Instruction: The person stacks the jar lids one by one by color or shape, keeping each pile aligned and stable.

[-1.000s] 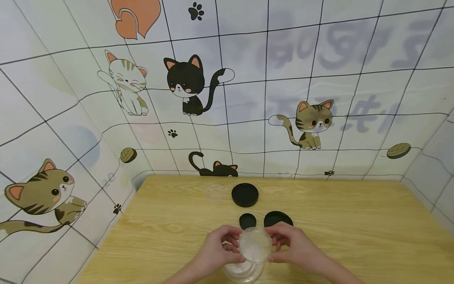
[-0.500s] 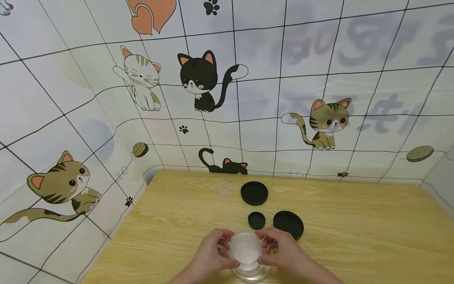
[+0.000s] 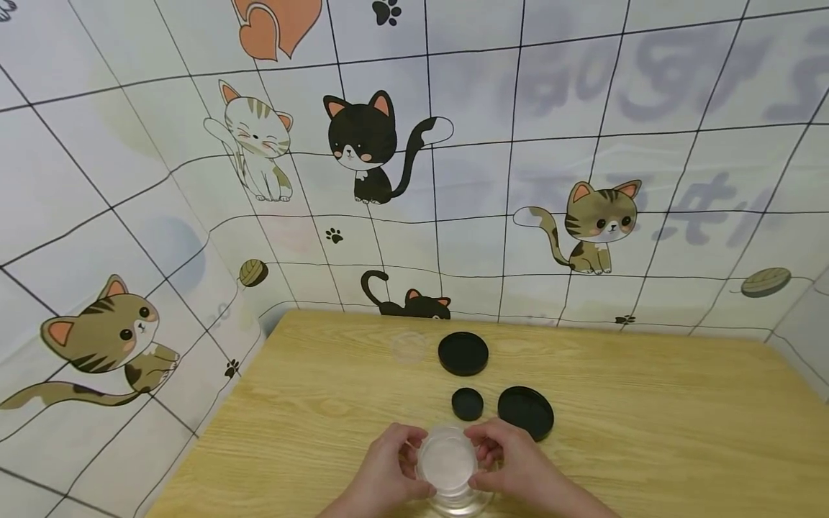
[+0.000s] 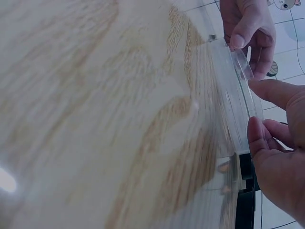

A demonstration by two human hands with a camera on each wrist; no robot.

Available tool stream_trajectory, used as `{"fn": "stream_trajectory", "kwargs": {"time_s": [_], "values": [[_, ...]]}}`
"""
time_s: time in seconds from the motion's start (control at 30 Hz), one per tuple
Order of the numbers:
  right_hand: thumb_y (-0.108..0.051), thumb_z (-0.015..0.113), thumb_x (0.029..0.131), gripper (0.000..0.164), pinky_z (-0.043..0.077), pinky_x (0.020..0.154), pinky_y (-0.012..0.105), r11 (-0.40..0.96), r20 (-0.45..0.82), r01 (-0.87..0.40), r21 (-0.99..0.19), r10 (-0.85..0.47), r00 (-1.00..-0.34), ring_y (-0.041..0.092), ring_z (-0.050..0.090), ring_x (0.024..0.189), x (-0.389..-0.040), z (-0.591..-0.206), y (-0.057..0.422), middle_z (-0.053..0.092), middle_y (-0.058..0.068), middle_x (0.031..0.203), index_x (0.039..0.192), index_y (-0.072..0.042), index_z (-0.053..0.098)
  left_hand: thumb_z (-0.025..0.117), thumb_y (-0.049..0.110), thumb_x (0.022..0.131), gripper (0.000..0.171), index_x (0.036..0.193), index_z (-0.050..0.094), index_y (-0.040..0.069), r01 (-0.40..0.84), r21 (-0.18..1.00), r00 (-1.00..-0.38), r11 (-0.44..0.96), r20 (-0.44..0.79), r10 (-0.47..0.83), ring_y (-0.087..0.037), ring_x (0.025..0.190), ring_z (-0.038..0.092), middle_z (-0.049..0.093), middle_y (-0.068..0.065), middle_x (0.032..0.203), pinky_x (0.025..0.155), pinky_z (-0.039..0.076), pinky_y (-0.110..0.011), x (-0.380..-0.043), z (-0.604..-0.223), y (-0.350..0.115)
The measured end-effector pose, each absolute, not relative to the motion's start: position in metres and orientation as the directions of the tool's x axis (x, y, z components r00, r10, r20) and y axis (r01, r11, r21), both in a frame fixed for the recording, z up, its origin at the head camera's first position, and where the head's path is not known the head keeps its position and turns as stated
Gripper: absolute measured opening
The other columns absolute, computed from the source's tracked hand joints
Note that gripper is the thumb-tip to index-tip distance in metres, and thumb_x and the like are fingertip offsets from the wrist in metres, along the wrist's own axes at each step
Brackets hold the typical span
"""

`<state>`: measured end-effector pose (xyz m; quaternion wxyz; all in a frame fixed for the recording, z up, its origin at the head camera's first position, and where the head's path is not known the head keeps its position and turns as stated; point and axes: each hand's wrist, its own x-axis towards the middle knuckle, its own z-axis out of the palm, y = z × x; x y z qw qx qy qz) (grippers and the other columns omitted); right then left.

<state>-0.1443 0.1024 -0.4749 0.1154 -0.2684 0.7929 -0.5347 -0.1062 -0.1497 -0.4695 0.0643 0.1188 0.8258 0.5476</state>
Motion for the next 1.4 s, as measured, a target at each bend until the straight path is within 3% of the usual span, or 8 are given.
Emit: {"fn": "stream_trajectory", "kwargs": {"time_s": [0.37, 0.93, 1.4], "values": [[-0.003, 0.091, 0.071, 0.049, 0.053, 0.069, 0.022, 0.326, 0.085, -0.306, -0.894, -0.548, -0.832, 0.005, 0.055, 0.079, -0.1453, -0.4728, 0.0971, 0.058, 0.002, 0.094, 0.114, 0.004, 0.068, 0.090, -0.008, 0.063, 0.063, 0.119, 0.063, -0.004, 0.171, 0.910, -0.958, 0.378, 0.063, 0.281, -0.005, 0.075, 0.055, 0.051, -0.001, 0.097, 0.065, 0.054, -0.022, -0.1069, -0.4715, -0.1531], [-0.002, 0.091, 0.074, 0.046, 0.052, 0.068, 0.022, 0.329, 0.040, -0.272, -0.904, -0.568, -0.822, 0.006, 0.055, 0.079, -0.1485, -0.4750, 0.1005, 0.058, 0.003, 0.093, 0.114, 0.002, 0.069, 0.090, -0.003, 0.067, 0.061, 0.121, 0.063, -0.001, 0.072, 0.911, -0.957, 0.405, -0.050, 0.284, -0.009, 0.076, 0.053, 0.051, -0.002, 0.104, 0.065, 0.049, -0.020, -0.1112, -0.4718, -0.1532], [-0.007, 0.090, 0.076, 0.050, 0.054, 0.069, 0.023, 0.282, 0.084, -0.278, -0.918, -0.546, -0.834, 0.009, 0.059, 0.079, -0.1459, -0.4733, 0.1051, 0.059, 0.006, 0.100, 0.120, 0.002, 0.068, 0.090, -0.003, 0.070, 0.063, 0.126, 0.061, 0.001, 0.112, 0.935, -0.959, 0.338, 0.013, 0.283, -0.008, 0.071, 0.055, 0.053, -0.006, 0.108, 0.060, 0.049, -0.020, -0.1131, -0.4682, -0.1568]]}}
